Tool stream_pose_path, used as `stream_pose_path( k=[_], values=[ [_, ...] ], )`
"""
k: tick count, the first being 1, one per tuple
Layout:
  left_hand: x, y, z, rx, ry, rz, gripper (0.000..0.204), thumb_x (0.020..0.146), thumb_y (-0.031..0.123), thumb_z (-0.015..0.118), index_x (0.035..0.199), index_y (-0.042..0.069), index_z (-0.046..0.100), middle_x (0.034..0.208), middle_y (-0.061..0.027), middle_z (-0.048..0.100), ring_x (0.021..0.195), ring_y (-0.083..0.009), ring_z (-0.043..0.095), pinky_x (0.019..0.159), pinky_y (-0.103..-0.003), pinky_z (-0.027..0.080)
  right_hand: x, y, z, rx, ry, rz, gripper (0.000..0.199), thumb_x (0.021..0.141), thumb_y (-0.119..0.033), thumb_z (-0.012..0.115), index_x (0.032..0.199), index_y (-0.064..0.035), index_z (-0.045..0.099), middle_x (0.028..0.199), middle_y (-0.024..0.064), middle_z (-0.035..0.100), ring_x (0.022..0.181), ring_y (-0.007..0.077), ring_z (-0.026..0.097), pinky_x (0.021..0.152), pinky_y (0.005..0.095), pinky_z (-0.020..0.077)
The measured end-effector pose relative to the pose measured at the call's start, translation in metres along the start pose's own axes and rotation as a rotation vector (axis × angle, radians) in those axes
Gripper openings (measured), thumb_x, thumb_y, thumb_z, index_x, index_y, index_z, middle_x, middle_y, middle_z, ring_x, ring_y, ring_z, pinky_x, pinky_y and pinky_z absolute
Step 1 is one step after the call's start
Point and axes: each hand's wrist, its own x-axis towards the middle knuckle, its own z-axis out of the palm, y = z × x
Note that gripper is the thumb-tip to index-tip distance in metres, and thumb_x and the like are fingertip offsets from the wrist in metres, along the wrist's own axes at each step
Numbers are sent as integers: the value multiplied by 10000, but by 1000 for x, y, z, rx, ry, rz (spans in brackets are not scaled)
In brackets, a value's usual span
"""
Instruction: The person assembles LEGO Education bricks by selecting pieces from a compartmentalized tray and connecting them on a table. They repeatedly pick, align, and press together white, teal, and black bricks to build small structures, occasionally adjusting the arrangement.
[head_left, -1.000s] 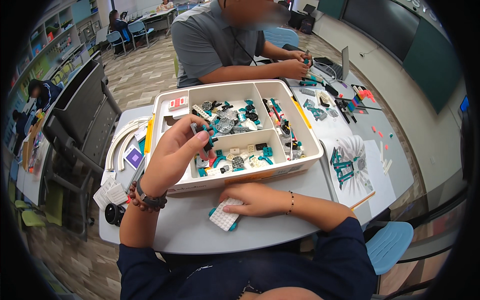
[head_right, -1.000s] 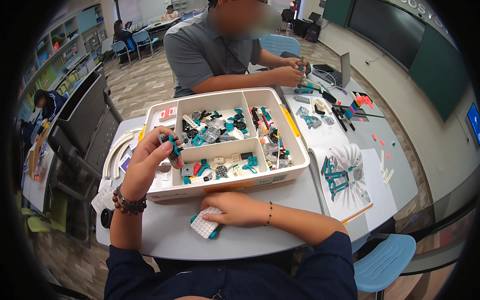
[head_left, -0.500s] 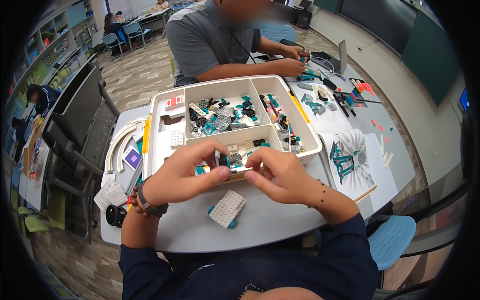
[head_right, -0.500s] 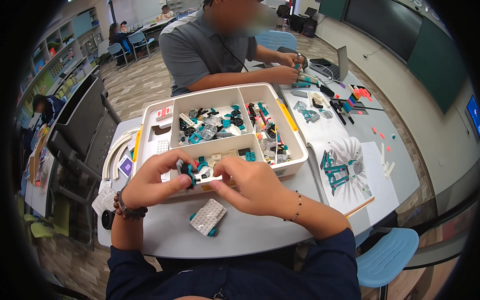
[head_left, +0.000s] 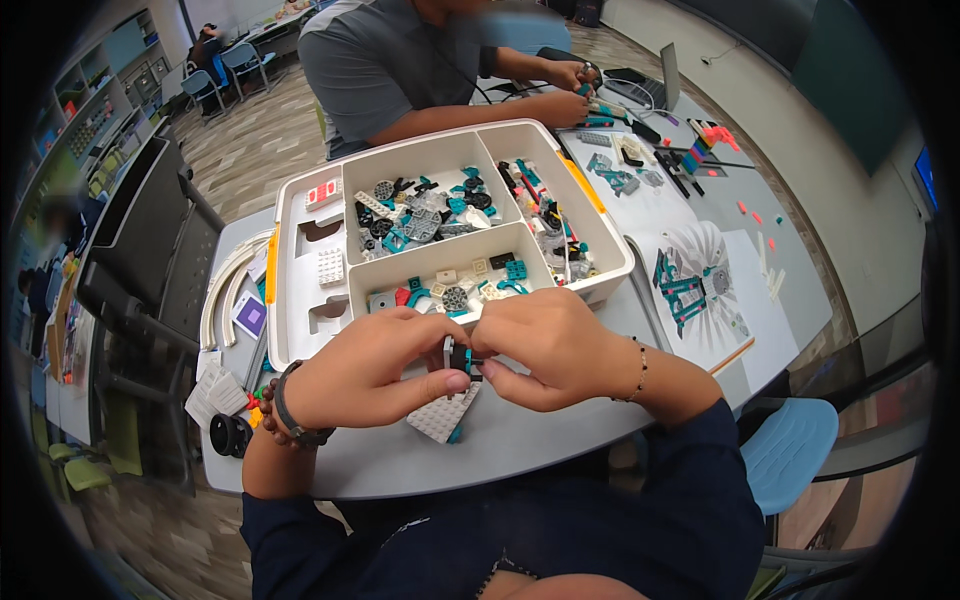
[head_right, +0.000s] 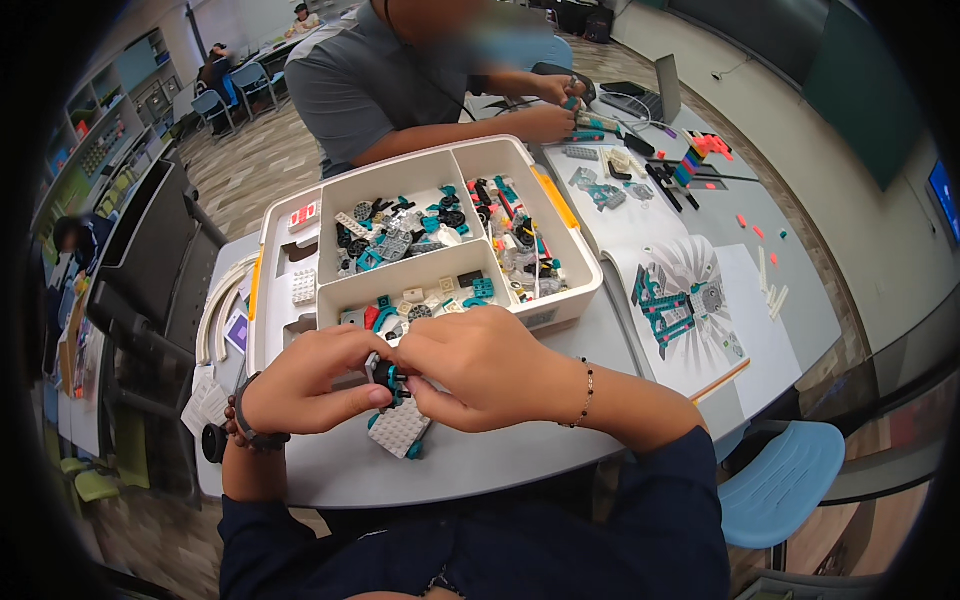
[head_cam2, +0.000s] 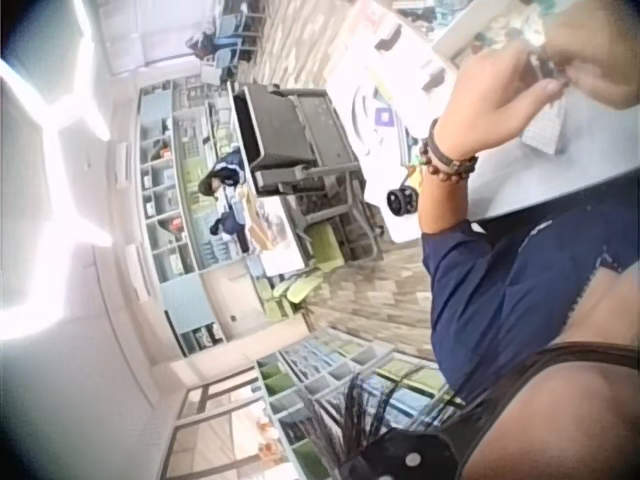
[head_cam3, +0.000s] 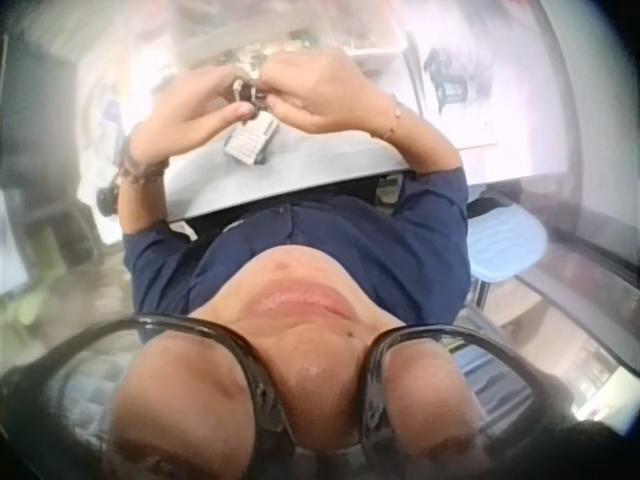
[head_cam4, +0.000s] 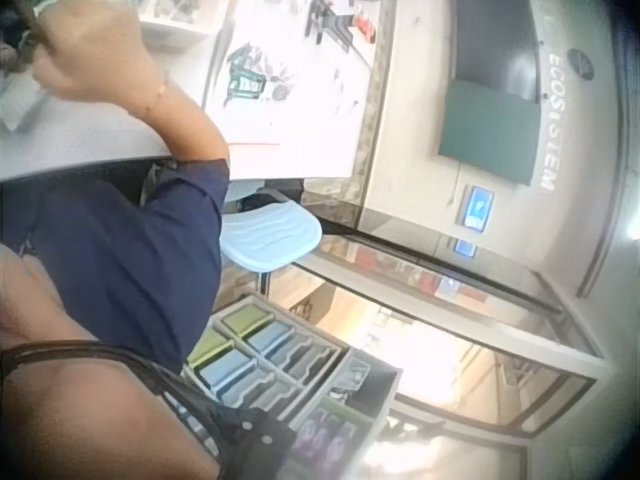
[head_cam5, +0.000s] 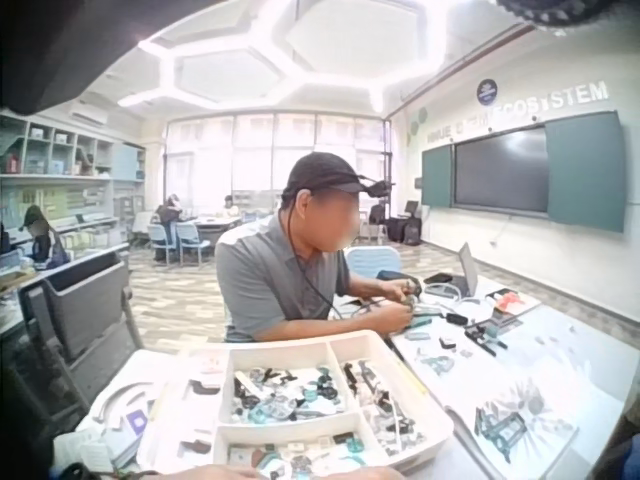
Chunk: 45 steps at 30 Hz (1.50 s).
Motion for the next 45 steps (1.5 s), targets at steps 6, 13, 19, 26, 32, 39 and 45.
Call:
stream_pose_path(
  k=[6,13,19,26,32,39,45],
  values=[
    [-1,0,1,-40,-36,-7,313,780,228,711,996,36,592,766,-78,555,677,-222,520,620,-317,428,-2,0,1,-54,27,-126,123,706,-113,621,783,-53,545,648,64,505,532,244,540,466,353,422],
    [3,1,2,-5,-39,16,263,782,229,705,956,63,600,710,-60,565,681,-236,526,689,-346,433,-3,2,6,-109,72,-157,128,699,-113,633,735,-44,532,632,56,495,513,225,523,453,337,418],
    [4,1,8,134,106,130,229,787,213,686,947,78,593,675,-45,574,650,-246,584,858,-404,416,-1,4,6,-54,143,-126,118,692,-98,629,702,-54,520,609,63,477,521,239,527,461,351,421],
    [7,-5,10,163,163,118,238,749,164,702,941,69,599,790,-53,622,726,-268,602,936,-440,391,0,13,5,54,172,-86,80,672,-61,619,714,-49,551,616,77,499,523,261,527,475,360,421],
    [5,-8,12,181,206,123,236,763,168,694,961,78,605,793,-40,632,720,-243,613,955,-445,367,0,17,10,139,162,-39,49,684,-38,603,706,-46,560,619,81,510,531,257,526,483,348,416],
    [9,-13,16,242,246,107,233,755,150,699,958,77,613,860,-33,633,771,-200,614,966,-432,354,2,23,9,83,194,-49,53,699,-32,604,695,-51,556,624,69,507,537,238,519,486,338,416],
    [9,-20,13,85,278,93,239,781,181,690,974,64,610,841,-48,602,744,-204,575,978,-416,352,0,24,-2,114,153,21,103,722,-103,620,771,-49,547,670,72,539,559,220,548,491,314,434]
  ],
)
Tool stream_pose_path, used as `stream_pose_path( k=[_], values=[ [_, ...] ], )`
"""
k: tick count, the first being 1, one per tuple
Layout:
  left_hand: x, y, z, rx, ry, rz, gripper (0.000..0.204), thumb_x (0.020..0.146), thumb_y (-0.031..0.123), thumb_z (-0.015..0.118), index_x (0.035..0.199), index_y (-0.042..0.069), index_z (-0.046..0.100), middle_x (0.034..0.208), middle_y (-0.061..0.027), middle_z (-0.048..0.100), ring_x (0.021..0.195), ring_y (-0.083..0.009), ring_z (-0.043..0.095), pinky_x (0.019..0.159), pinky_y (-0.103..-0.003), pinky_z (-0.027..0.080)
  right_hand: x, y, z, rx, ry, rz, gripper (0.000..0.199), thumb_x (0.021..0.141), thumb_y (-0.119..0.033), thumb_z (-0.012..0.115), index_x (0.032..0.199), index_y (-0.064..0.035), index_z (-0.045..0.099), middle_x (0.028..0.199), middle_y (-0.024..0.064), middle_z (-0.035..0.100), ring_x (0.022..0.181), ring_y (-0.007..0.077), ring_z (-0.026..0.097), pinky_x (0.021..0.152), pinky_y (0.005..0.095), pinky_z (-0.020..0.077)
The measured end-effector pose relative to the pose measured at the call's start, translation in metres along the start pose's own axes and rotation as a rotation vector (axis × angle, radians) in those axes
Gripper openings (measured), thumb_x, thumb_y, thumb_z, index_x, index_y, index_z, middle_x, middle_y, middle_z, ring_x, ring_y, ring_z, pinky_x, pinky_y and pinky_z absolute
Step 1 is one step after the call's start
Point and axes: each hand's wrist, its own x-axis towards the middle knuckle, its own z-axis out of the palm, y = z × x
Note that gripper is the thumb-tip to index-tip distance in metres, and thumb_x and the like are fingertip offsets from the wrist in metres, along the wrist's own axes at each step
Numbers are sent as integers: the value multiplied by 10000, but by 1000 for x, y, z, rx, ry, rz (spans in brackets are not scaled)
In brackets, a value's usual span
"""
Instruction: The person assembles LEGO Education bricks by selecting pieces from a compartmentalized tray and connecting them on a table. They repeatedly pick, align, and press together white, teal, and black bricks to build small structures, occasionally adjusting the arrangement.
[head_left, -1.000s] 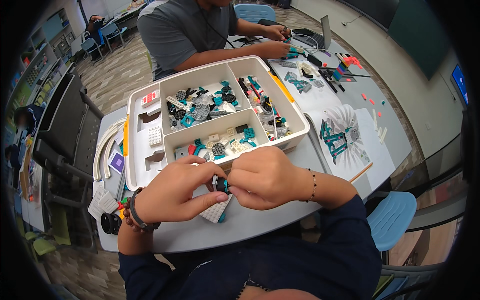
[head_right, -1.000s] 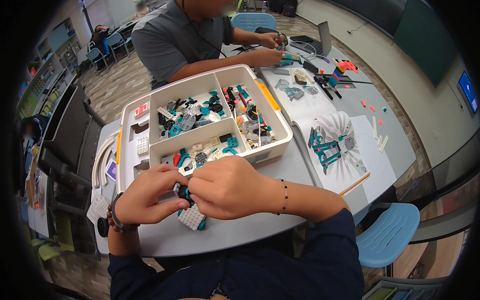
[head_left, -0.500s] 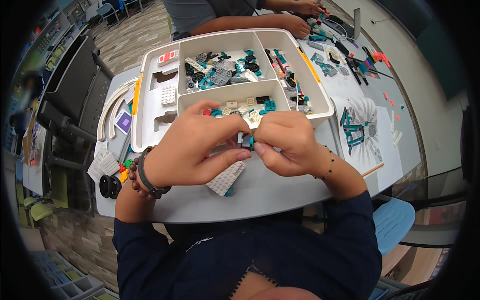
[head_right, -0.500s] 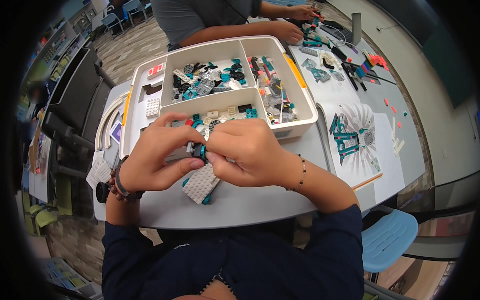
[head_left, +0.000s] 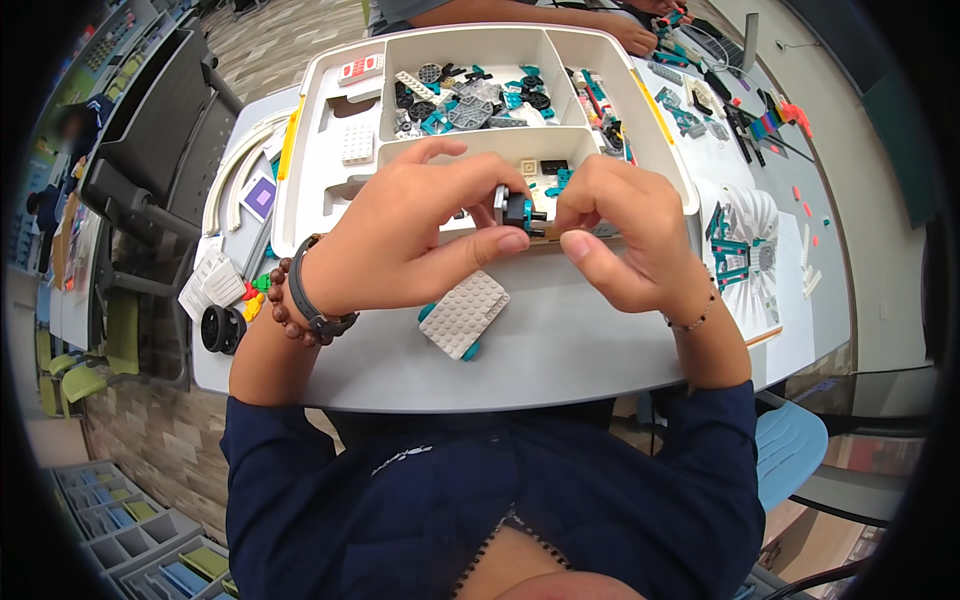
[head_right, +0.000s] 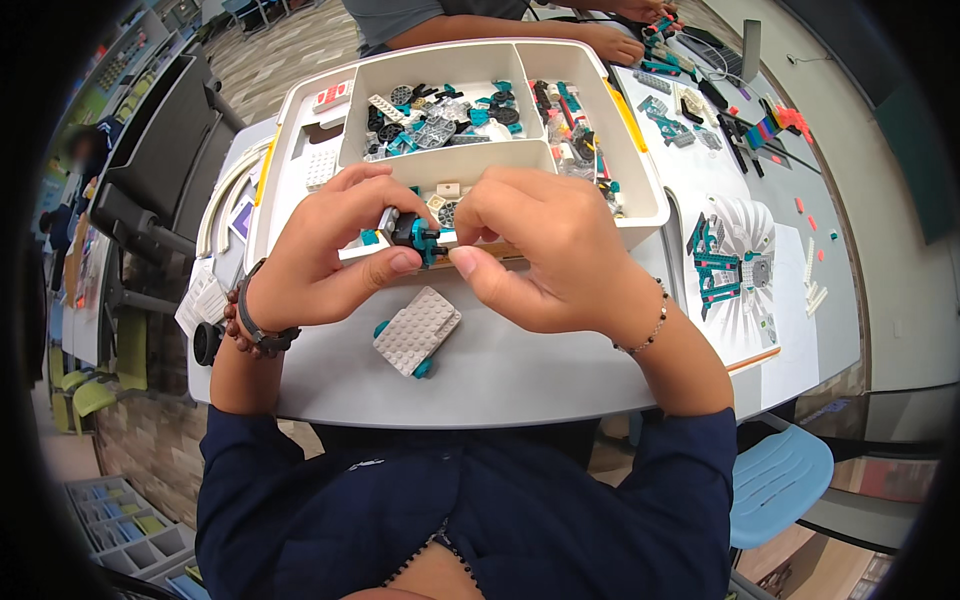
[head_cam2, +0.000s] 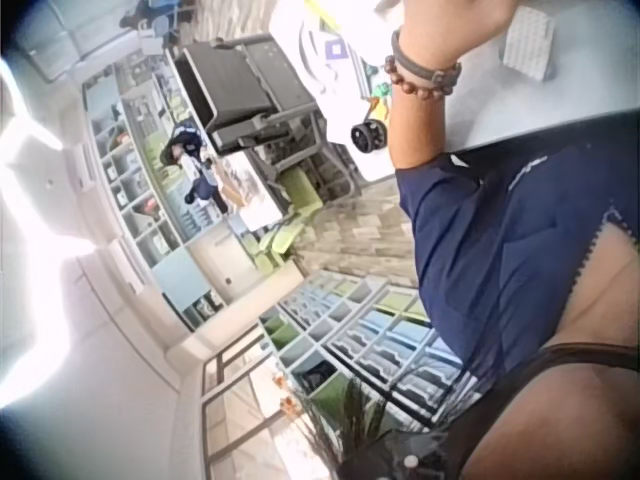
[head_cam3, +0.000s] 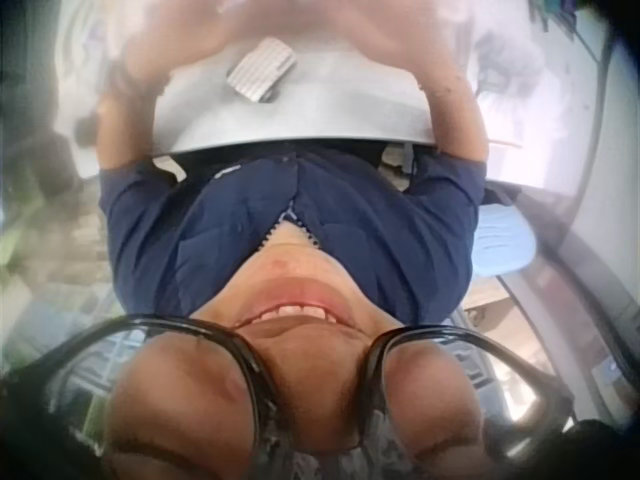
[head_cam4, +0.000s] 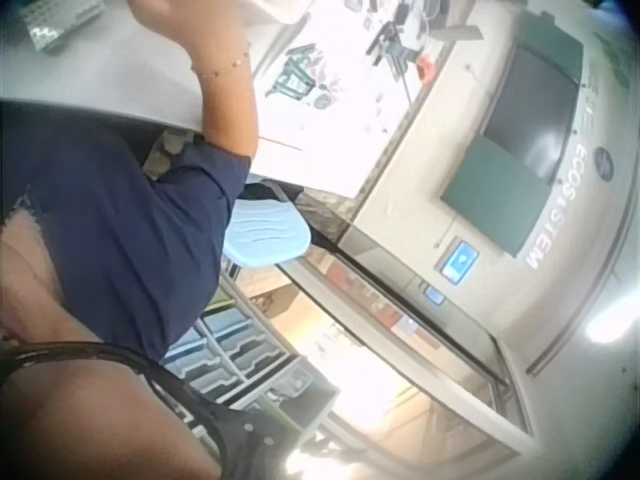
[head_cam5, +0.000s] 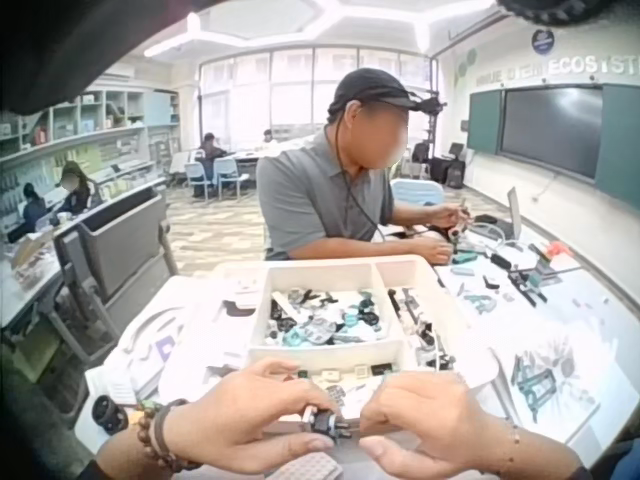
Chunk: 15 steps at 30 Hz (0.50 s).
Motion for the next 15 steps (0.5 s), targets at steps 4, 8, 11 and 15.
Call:
stream_pose_path(
  k=[4,8,11,15],
  values=[
    [0,-1,5,-2,-23,76,248,783,186,690,974,51,608,787,-53,591,703,-209,565,984,-414,348,1,-4,4,-84,-16,-59,110,727,-102,621,793,-45,554,684,75,531,576,239,550,493,324,433],
    [-1,3,8,-16,-43,57,250,782,185,687,975,46,607,746,-53,586,667,-215,559,994,-421,339,0,-6,5,-131,-55,-120,107,724,-71,613,806,-32,556,679,76,508,574,256,531,483,345,413],
    [-2,6,10,-32,-8,61,245,773,178,688,967,52,607,746,-49,591,659,-216,557,999,-438,330,1,-6,6,-43,-43,-131,91,716,-33,601,788,-24,547,661,80,485,555,257,506,475,353,394],
    [0,17,9,25,27,96,246,758,172,696,957,61,605,754,-41,606,654,-220,565,998,-462,320,-1,-7,8,51,7,-131,64,713,0,580,743,-19,527,632,84,456,527,250,471,469,352,377]
  ],
)
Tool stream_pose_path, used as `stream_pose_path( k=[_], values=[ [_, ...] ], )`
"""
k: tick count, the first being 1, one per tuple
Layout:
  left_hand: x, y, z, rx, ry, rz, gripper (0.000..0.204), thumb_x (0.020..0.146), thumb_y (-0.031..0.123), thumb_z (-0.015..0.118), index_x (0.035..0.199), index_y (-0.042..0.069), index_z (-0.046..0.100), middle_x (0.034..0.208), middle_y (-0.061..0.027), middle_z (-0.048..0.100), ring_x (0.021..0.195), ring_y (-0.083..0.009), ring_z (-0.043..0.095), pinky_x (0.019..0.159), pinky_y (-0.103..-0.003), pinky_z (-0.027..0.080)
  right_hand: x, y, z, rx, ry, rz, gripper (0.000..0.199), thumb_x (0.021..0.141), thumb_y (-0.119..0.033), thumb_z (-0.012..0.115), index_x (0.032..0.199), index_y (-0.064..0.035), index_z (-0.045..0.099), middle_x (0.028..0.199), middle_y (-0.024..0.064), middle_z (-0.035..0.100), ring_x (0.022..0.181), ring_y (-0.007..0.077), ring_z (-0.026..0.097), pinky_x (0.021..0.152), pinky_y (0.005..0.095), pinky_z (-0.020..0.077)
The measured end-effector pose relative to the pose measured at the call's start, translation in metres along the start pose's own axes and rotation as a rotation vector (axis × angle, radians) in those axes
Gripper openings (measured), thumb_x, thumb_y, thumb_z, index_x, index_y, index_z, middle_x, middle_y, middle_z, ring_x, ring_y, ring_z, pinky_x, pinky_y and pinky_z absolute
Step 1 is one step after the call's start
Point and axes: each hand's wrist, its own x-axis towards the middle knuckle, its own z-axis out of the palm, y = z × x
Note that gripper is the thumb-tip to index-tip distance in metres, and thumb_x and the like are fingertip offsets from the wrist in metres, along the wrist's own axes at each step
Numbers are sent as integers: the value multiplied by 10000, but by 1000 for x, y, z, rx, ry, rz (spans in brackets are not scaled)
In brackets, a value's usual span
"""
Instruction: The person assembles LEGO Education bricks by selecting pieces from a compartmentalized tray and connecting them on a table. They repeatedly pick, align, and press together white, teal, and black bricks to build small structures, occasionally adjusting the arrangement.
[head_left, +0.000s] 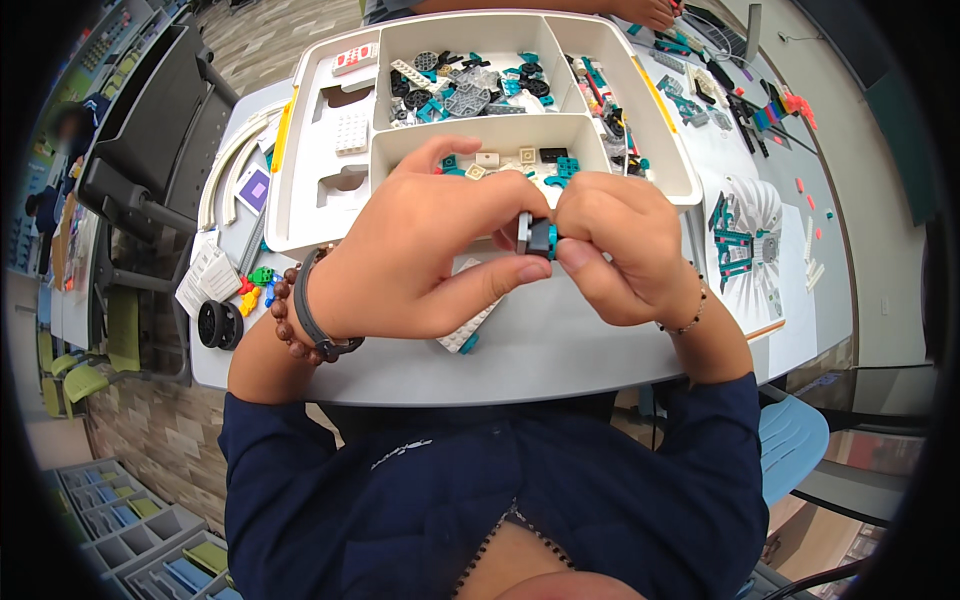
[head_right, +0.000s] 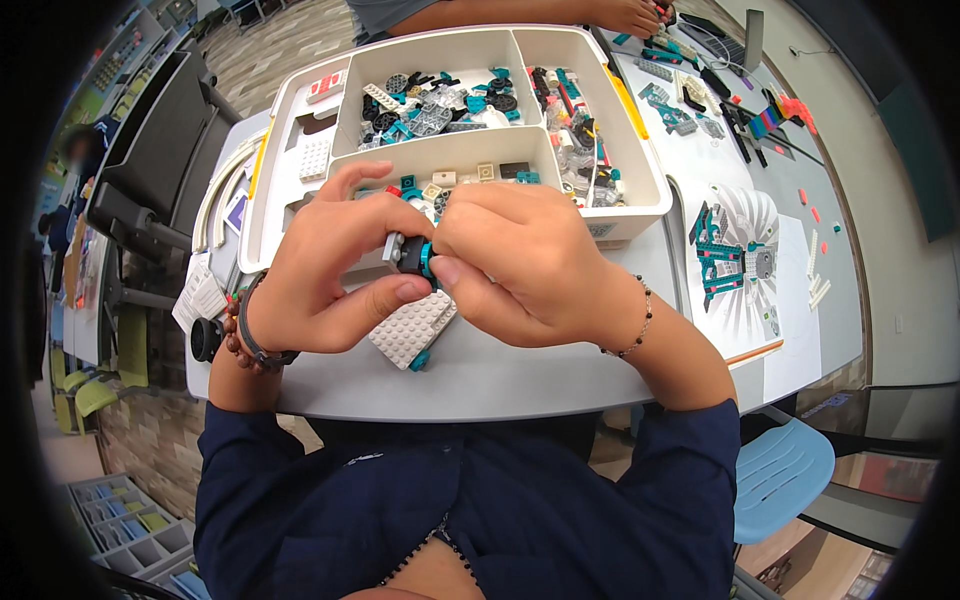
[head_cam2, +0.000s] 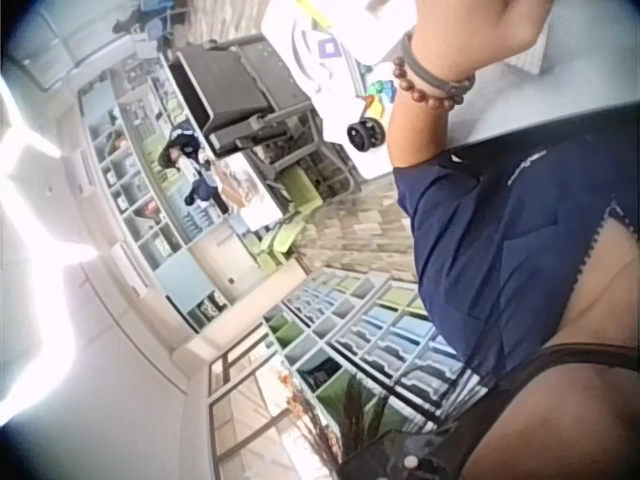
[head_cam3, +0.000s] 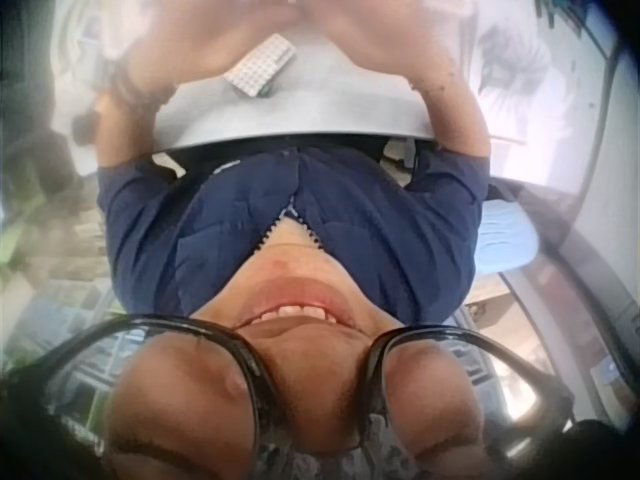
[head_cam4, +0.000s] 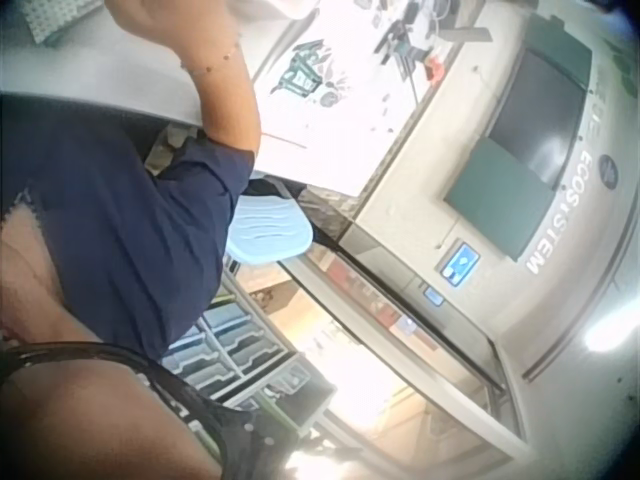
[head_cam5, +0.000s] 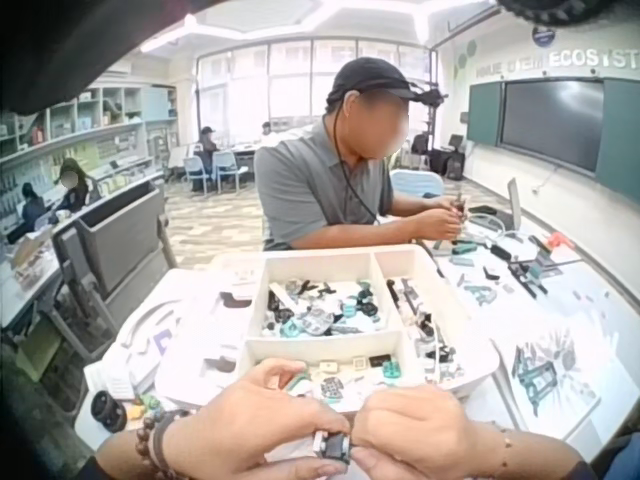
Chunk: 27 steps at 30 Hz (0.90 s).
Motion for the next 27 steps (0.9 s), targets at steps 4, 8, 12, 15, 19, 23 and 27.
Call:
stream_pose_path(
  k=[4,8,12,15,19,23,27],
  values=[
    [-1,1,1,115,20,63,251,751,177,703,948,60,599,763,-37,621,651,-228,580,1000,-470,311,-2,-1,3,89,24,50,55,730,-4,561,714,-24,513,607,78,441,514,238,458,465,344,368],
    [0,1,2,125,34,71,251,751,179,701,944,60,594,761,-42,624,654,-230,585,1007,-463,300,-3,-2,3,167,32,130,72,759,-17,545,701,-31,504,596,74,432,512,228,445,470,333,361],
    [-1,-2,2,73,28,29,260,751,167,691,960,54,585,736,-48,620,657,-229,582,1015,-454,287,-4,-1,4,207,41,176,96,777,-30,538,692,-32,494,592,74,429,514,222,432,482,323,360],
    [-1,-4,4,61,43,41,264,752,160,682,971,54,580,689,-44,604,648,-224,572,1018,-451,282,-4,0,3,200,42,176,100,775,-32,542,689,-32,491,593,75,433,516,221,431,486,322,360],
    [-1,-3,2,29,24,11,249,759,160,673,968,58,582,650,-29,585,628,-202,554,1020,-443,272,-5,0,3,204,55,181,100,774,-29,541,687,-31,492,596,74,444,515,217,434,485,320,364],
    [1,-1,1,-2,21,-10,242,766,163,667,966,56,583,640,-21,574,618,-185,543,1025,-433,256,-4,0,1,195,54,184,98,774,-29,541,687,-32,496,599,75,454,515,214,441,487,317,372],
    [0,-5,3,-12,27,-9,245,770,166,664,971,53,582,628,-22,560,607,-180,528,1027,-432,246,-4,2,0,203,43,193,96,774,-34,543,689,-33,500,597,75,455,512,214,443,488,318,375]
  ],
)
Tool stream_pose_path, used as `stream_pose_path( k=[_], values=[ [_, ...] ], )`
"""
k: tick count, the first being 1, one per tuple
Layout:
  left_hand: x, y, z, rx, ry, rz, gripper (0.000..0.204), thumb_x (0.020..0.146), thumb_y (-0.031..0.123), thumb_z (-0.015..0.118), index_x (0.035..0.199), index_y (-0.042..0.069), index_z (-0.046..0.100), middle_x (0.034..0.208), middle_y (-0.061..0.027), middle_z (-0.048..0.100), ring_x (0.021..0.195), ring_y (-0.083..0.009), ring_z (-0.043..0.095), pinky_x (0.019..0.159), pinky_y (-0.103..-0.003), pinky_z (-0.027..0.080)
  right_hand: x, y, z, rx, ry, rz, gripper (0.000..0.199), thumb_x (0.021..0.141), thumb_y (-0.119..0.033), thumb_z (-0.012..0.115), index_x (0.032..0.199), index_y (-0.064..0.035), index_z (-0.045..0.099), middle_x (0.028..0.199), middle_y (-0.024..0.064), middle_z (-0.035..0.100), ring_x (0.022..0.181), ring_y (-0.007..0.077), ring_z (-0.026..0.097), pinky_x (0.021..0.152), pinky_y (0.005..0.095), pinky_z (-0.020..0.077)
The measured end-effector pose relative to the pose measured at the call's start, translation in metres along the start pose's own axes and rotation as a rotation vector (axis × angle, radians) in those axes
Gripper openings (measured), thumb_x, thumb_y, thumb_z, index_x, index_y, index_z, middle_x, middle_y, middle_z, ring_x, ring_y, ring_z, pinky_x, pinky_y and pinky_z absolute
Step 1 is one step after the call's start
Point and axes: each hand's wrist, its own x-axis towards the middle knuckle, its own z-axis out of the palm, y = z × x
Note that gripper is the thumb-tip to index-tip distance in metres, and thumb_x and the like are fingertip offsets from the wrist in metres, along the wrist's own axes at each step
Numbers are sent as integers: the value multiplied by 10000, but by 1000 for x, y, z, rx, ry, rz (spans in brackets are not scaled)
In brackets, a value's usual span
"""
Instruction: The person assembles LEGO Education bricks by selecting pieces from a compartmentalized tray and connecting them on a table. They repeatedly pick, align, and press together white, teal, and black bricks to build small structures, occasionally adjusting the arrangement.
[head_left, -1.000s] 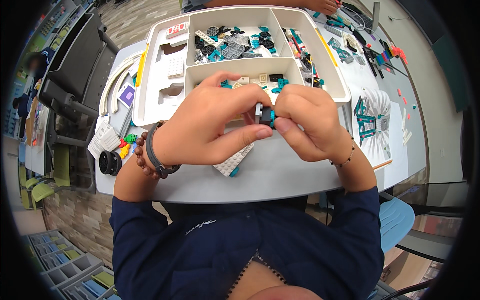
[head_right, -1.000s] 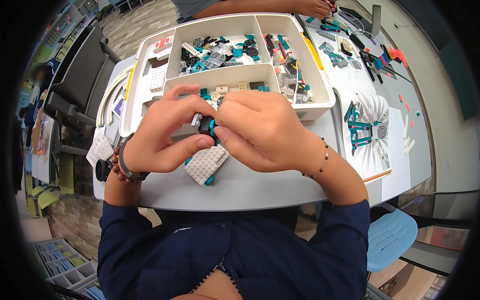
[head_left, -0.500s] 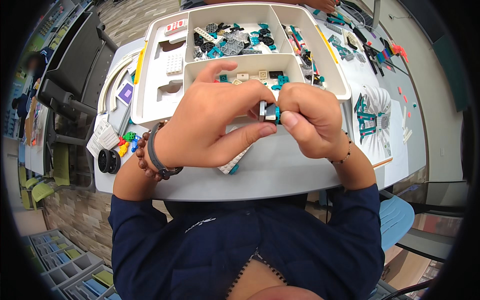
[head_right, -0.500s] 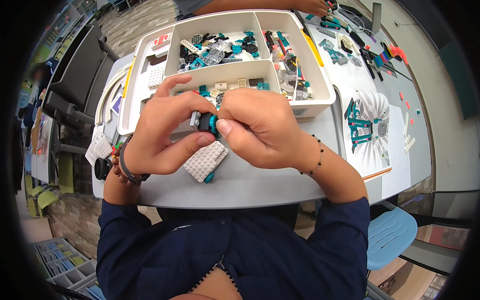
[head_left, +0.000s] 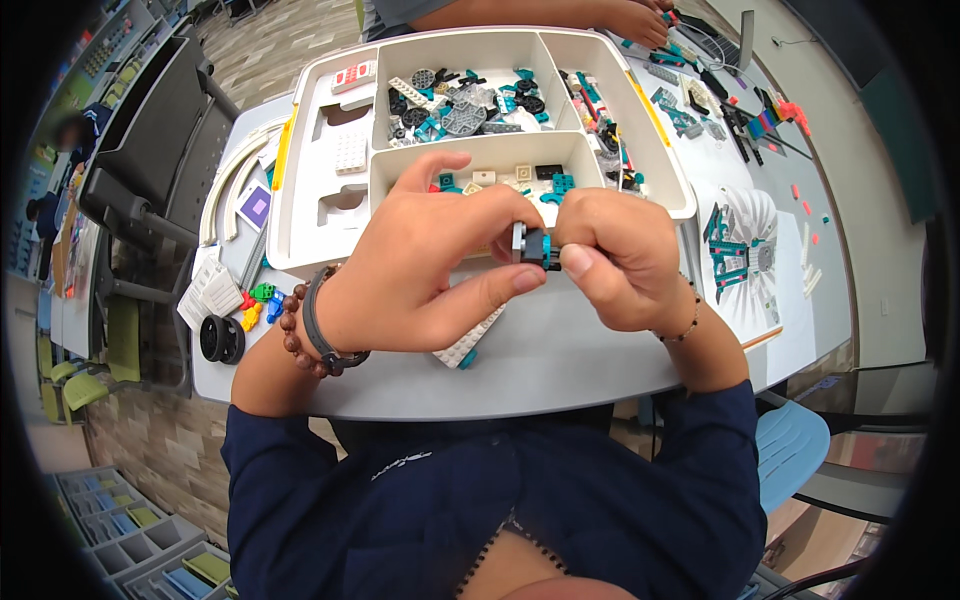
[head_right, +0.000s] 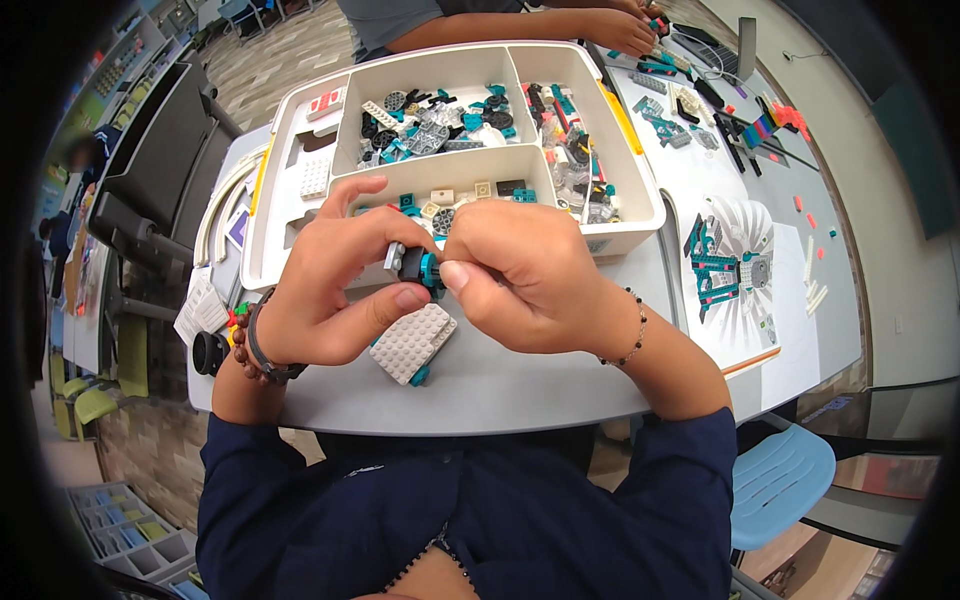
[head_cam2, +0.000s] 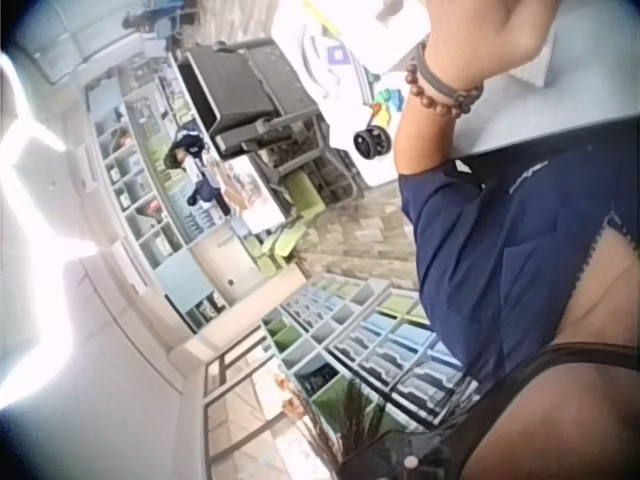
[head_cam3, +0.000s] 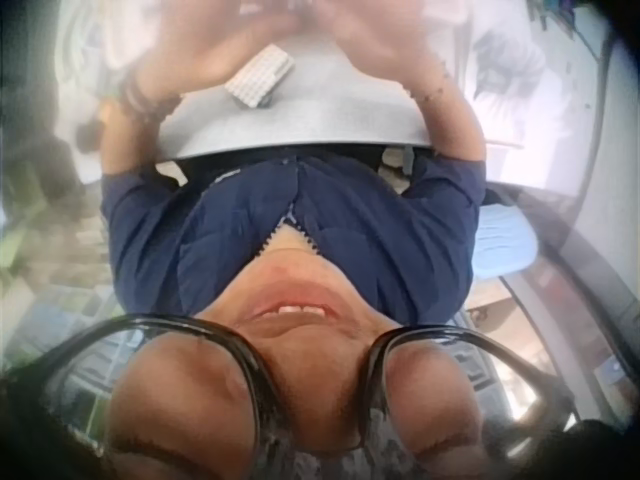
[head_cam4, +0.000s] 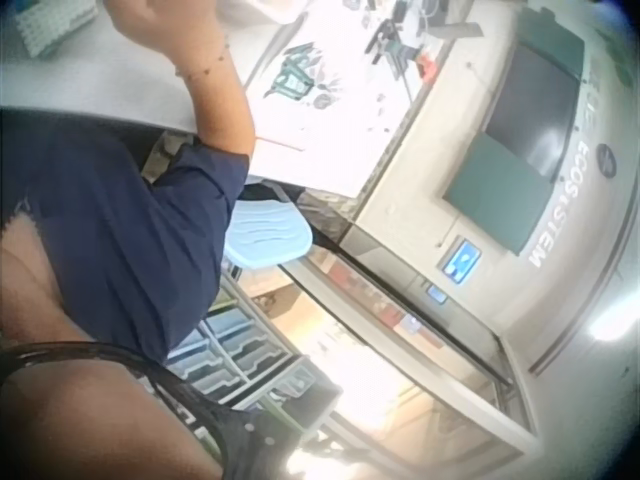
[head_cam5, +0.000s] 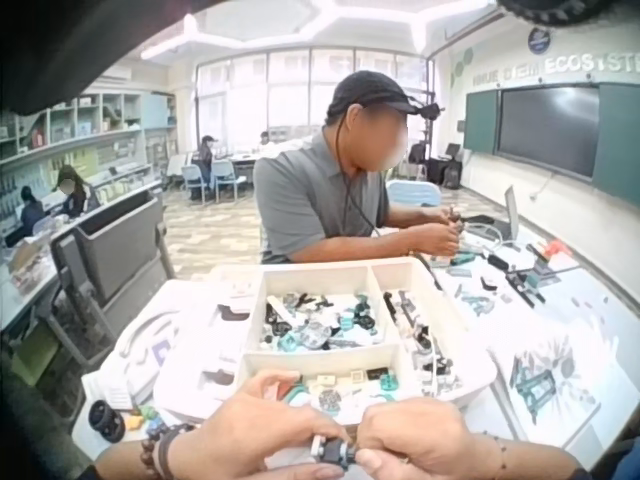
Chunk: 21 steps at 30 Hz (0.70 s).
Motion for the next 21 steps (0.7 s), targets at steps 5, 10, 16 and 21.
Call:
stream_pose_path(
  k=[5,10,16,21],
  values=[
    [2,2,-5,29,-33,-19,248,807,209,656,1003,95,556,677,-12,611,709,-170,643,962,-445,308,0,-1,-1,1,13,3,97,775,-33,541,688,-32,497,593,75,450,513,214,441,485,319,372],
    [1,1,-3,18,-21,-55,249,811,221,653,1003,96,555,667,-10,610,686,-175,625,950,-445,317,1,6,-2,44,-24,31,127,797,-73,542,689,-31,492,597,74,447,516,206,437,483,308,358],
    [-2,-7,2,13,-11,-56,261,819,238,644,1011,91,547,660,-11,609,658,-178,607,935,-435,332,6,-3,-9,28,-154,166,189,846,-132,551,701,-24,496,607,81,461,523,205,435,499,318,354],
    [-4,-5,8,-235,-34,-135,233,819,214,633,982,67,558,637,1,593,645,-145,593,893,-365,350,5,-2,-10,84,-247,139,186,865,-125,548,714,-20,523,614,90,480,524,211,439,503,319,356]
  ],
)
